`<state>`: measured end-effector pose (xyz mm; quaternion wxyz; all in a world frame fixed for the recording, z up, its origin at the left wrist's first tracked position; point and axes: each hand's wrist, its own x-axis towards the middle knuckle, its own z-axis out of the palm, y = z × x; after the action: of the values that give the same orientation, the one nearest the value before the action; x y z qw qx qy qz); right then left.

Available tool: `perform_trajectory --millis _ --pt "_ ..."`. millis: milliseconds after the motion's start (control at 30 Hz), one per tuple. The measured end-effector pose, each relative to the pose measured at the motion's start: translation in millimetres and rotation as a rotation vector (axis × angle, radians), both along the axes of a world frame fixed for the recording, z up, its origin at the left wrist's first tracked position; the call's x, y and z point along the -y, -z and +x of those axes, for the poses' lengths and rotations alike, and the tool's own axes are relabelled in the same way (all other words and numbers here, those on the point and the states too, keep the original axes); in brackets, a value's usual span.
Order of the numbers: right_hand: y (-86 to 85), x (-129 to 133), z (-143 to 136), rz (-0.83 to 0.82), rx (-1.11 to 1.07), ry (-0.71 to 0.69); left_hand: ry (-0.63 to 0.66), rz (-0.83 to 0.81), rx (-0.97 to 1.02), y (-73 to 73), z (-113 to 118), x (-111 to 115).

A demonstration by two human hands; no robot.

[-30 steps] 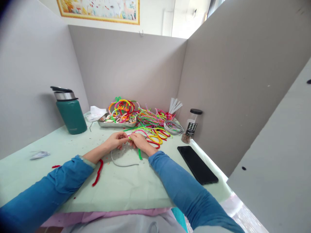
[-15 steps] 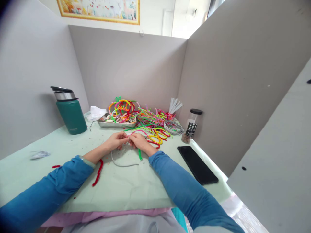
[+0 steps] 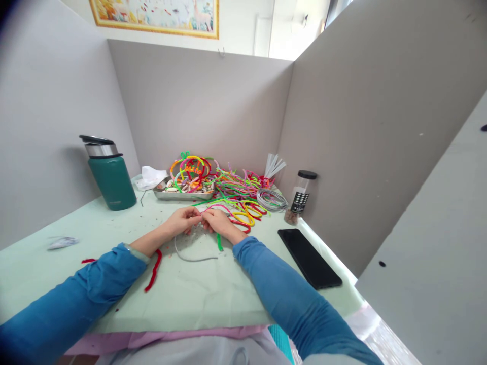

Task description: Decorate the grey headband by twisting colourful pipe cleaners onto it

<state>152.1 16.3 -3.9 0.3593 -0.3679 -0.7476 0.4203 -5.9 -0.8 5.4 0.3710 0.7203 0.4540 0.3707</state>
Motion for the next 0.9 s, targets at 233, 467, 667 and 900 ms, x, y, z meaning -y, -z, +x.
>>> perform_trajectory --millis 233,467,667,900 --pt "2.9 -2.2 0.5 0.023 0.029 -0.002 0.01 0.017 -0.038 0.1 -0.1 -0.8" --pt "3.8 -3.2 0.6 0.017 0.032 0.002 0.012 -0.011 -0.026 -4.1 1.8 3.4" --pt "4.2 -3.0 0.9 0.024 0.038 0.001 0.015 -0.014 -0.018 -3.5 1.9 3.2" --pt "3.1 -2.3 0.3 0.022 0.06 0.011 0.018 -0.033 -0.011 -4.0 2.5 3.9"
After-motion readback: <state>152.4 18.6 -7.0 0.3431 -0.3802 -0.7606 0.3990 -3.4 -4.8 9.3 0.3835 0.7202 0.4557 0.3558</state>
